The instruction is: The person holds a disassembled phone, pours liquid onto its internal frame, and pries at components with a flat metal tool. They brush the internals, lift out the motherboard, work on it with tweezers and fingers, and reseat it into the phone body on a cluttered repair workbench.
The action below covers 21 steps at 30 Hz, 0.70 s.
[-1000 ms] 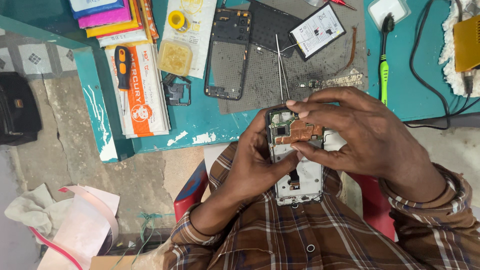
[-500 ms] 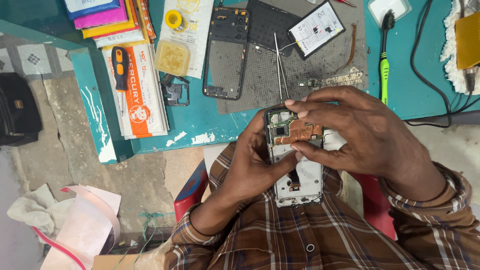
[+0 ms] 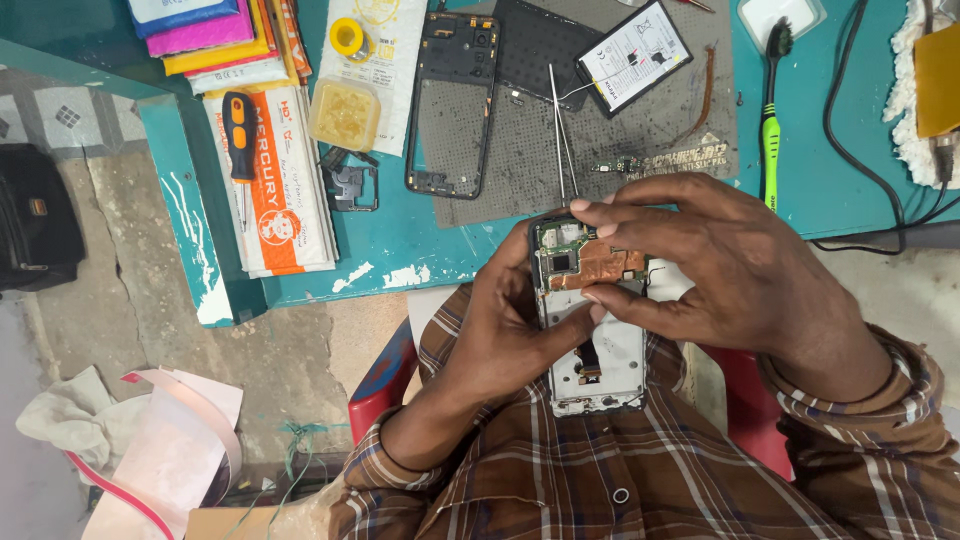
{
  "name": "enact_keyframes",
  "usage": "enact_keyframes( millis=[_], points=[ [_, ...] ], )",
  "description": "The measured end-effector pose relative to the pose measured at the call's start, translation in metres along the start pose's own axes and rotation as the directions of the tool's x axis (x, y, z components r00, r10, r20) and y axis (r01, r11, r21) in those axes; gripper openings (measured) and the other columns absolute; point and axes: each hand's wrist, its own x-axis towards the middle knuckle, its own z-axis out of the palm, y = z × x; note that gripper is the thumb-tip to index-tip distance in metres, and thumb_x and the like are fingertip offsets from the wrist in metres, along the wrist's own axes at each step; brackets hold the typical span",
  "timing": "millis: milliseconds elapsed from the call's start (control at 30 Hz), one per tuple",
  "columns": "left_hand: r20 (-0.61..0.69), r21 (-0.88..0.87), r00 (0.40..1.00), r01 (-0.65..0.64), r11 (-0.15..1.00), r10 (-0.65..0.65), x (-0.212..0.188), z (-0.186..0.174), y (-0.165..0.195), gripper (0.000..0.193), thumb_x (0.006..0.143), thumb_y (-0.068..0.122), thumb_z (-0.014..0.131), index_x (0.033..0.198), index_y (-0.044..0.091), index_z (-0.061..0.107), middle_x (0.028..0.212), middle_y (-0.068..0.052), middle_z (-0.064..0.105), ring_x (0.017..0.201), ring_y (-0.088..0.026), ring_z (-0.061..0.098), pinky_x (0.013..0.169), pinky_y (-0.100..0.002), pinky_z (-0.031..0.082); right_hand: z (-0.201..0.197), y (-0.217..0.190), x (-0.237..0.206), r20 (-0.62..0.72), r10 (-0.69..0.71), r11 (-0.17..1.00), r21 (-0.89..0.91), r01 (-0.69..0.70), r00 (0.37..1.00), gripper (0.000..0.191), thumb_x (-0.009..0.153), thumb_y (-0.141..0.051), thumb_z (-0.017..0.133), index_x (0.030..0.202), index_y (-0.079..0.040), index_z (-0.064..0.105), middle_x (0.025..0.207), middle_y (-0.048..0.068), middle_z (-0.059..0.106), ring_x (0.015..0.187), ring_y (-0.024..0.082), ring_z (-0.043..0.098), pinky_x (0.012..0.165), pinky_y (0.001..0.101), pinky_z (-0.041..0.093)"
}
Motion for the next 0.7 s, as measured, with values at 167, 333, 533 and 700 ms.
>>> enact_keyframes(
  millis=[167, 333, 533, 700],
  points=[
    [-0.003, 0.022, 1.0, -0.004, 1.0, 0.004, -0.0008, 0.001, 0.0029, 0.06, 0.095, -0.011, 0.074, 0.147, 0.002, 0.049, 0.131, -0.006, 0.066, 0.128, -0.013, 0.063, 0.113, -0.031, 0.054, -0.0009, 0.0003, 0.0002, -0.001, 0.001, 1.0, 0.007, -0.001, 1.0, 0.057, 0.077, -0.028, 0.089, 0.12, -0.009, 0.057, 0.133, 0.007, 0.069, 0.12, 0.03, 0.067, 0.094, 0.0441, 0.059],
    [-0.009, 0.041, 1.0, 0.005, 0.999, -0.004, -0.0017, 0.0009, 0.007, 0.06, 0.095, -0.01, 0.074, 0.148, 0.002, 0.049, 0.132, -0.007, 0.066, 0.128, -0.013, 0.063, 0.112, -0.031, 0.053, -0.001, -0.0021, 0.0017, -0.022, -0.024, 1.0, 0.002, 0.025, 0.999, 0.055, 0.077, -0.025, 0.089, 0.118, -0.009, 0.057, 0.133, 0.007, 0.068, 0.12, 0.029, 0.067, 0.095, 0.0442, 0.058],
    [-0.013, 0.022, 1.0, 0.014, 1.0, -0.013, -0.0025, 0.0017, 0.0076, 0.06, 0.096, -0.01, 0.072, 0.149, 0.002, 0.048, 0.132, -0.007, 0.065, 0.127, -0.013, 0.063, 0.11, -0.03, 0.055, 0.0035, -0.0025, 0.002, -0.015, -0.039, 0.999, 0.032, 0.04, 0.999, 0.055, 0.08, -0.023, 0.088, 0.125, -0.014, 0.057, 0.134, 0.003, 0.068, 0.121, 0.025, 0.065, 0.097, 0.0411, 0.058],
    [-0.009, 0.03, 1.0, 0.01, 1.0, -0.009, -0.0038, 0.0013, 0.0063, 0.059, 0.096, -0.01, 0.072, 0.149, 0.002, 0.048, 0.13, -0.007, 0.065, 0.124, -0.013, 0.063, 0.106, -0.029, 0.057, 0.0045, -0.0009, -0.0038, -0.004, -0.038, 0.999, 0.002, 0.038, 0.999, 0.061, 0.08, -0.027, 0.087, 0.131, -0.016, 0.054, 0.141, 0.001, 0.063, 0.126, 0.026, 0.063, 0.103, 0.0436, 0.056]
  ],
)
